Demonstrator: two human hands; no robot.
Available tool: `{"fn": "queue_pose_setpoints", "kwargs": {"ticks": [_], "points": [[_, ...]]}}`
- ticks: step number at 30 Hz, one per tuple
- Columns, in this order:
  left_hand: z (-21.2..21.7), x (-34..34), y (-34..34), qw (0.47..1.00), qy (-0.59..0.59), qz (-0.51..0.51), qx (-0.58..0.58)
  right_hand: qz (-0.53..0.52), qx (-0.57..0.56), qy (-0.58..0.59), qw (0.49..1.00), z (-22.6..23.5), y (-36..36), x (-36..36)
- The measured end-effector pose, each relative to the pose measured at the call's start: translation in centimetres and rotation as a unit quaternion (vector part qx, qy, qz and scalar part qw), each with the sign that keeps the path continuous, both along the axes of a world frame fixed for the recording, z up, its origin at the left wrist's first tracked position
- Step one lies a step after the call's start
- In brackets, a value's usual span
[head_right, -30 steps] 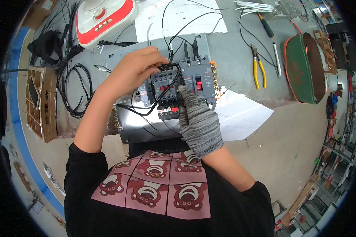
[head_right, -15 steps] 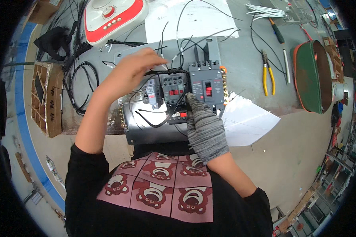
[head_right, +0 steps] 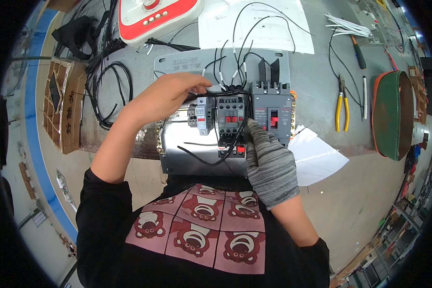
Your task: The person connects black wires to terminals on a mounted electrical control unit, referencing a diagram on the table. They use pliers to strip wire ends and a screwdriver to tighten terminal screws, organizing the wiring as they proceed.
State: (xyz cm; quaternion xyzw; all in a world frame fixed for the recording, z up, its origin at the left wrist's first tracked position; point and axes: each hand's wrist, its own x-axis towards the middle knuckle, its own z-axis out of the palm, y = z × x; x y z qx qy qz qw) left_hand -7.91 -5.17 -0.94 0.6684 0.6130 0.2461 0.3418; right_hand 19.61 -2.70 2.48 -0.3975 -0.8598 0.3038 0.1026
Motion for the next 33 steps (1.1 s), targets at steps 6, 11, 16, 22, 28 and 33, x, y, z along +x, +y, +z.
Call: {"fn": "queue_pose_setpoints", "kwargs": {"ticks": [6,11,16,22,28,33], "points": [[-0.2,-0.5,-1.2,0.986,0.157,-0.040,0.043,0.020,-0.025,0.013,0.999,0.8,0.9,-0.3],[-0.3,-0.6,-0.6,0.990,0.123,-0.055,0.042,0.045,0.004,-0.056,0.997,2.8,3.0,-1.4],[-0.8,-1.6,-0.4,0.987,0.123,-0.089,0.049,0.175,0.228,-0.064,0.956,1.6,7.7,-4.4],[0.4,-3.8,-2.7,0.972,0.079,0.108,0.195,0.266,0.223,-0.140,0.927,-1.4,9.4,-5.4],[-1.5,-2.2,-6.5,0.991,0.077,0.090,0.065,0.318,0.157,-0.187,0.916,0.3,10.1,-7.2],[-2.2,-1.4,-5.3,0.994,0.076,0.066,0.042,0.269,0.162,-0.142,0.939,-1.0,9.9,-7.4]]}}
